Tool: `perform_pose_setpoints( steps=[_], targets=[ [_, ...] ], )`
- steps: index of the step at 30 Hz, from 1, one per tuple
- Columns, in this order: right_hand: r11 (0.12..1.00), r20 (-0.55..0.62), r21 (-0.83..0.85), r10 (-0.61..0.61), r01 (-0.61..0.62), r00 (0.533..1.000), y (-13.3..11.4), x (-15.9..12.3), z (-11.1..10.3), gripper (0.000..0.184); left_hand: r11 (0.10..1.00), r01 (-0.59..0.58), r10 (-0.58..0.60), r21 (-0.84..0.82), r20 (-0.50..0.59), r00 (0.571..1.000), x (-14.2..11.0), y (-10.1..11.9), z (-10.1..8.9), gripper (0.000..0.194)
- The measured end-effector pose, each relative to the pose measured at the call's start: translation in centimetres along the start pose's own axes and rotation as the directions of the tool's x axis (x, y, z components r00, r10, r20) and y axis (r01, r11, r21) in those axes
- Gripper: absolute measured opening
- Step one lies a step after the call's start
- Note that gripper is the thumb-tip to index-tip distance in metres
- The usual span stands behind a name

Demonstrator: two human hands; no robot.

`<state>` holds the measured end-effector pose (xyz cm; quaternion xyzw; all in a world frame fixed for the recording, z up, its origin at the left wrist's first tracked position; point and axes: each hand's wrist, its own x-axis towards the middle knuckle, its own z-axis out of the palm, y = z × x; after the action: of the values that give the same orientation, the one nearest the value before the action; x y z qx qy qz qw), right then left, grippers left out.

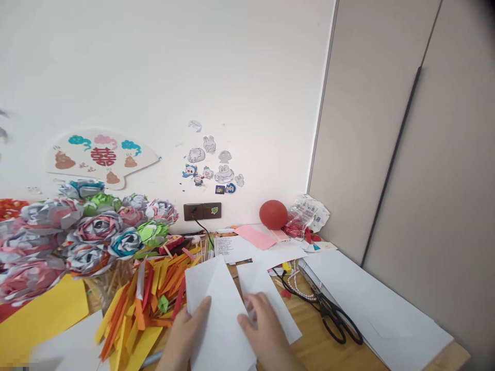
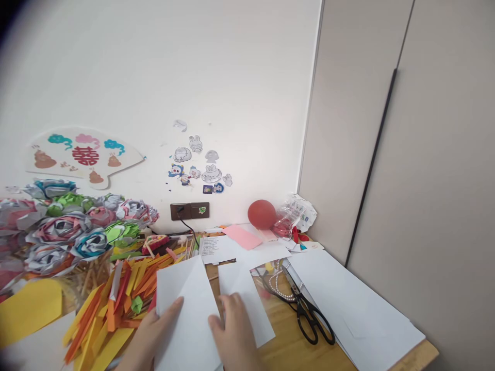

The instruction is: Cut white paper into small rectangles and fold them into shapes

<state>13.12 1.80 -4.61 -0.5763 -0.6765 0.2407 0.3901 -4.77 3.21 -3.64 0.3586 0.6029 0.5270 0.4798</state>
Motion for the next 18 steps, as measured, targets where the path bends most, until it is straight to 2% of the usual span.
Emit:
perform_pose_setpoints(
  steps=[1,3,5,8,13,15,18],
  targets=[
    [0.994,-0.073,-0.108,-0.009,0.001,0.997,0.5,0.5,-0.7,0.037,0.999,0.008,-0.008,-0.035,-0.017,1.000,0.2,0.1,-0.3,0.027],
    [0.956,-0.196,-0.275,0.051,-0.104,0.979,1.8,1.6,-2.1,0.041,0.995,0.052,-0.055,-0.083,-0.032,0.998,0.4,0.6,-1.1,0.032],
    [0.939,-0.194,-0.308,0.096,-0.154,0.976,3.2,2.8,-2.9,0.045,0.991,0.087,-0.091,-0.106,-0.029,0.995,0.5,1.1,-1.6,0.037],
    [0.943,-0.189,-0.260,0.160,-0.207,0.969,4.9,4.2,-2.5,0.044,0.989,0.102,-0.105,-0.111,-0.020,0.994,0.4,1.0,-1.6,0.033],
    [0.960,-0.202,-0.140,0.212,-0.243,0.956,5.6,5.4,-1.6,0.023,0.992,0.076,-0.075,-0.100,0.007,0.997,0.4,-0.3,-1.1,0.028],
    [0.975,-0.215,-0.059,0.199,-0.216,0.956,5.4,5.6,-2.4,0.016,0.991,0.051,-0.050,-0.127,0.014,0.999,0.5,-0.7,-1.1,0.025],
    [0.987,-0.247,0.060,0.156,-0.146,0.956,4.6,5.5,-4.3,0.023,0.989,0.016,-0.019,-0.144,-0.020,1.000,0.5,-0.9,-1.1,0.024]
  ],
)
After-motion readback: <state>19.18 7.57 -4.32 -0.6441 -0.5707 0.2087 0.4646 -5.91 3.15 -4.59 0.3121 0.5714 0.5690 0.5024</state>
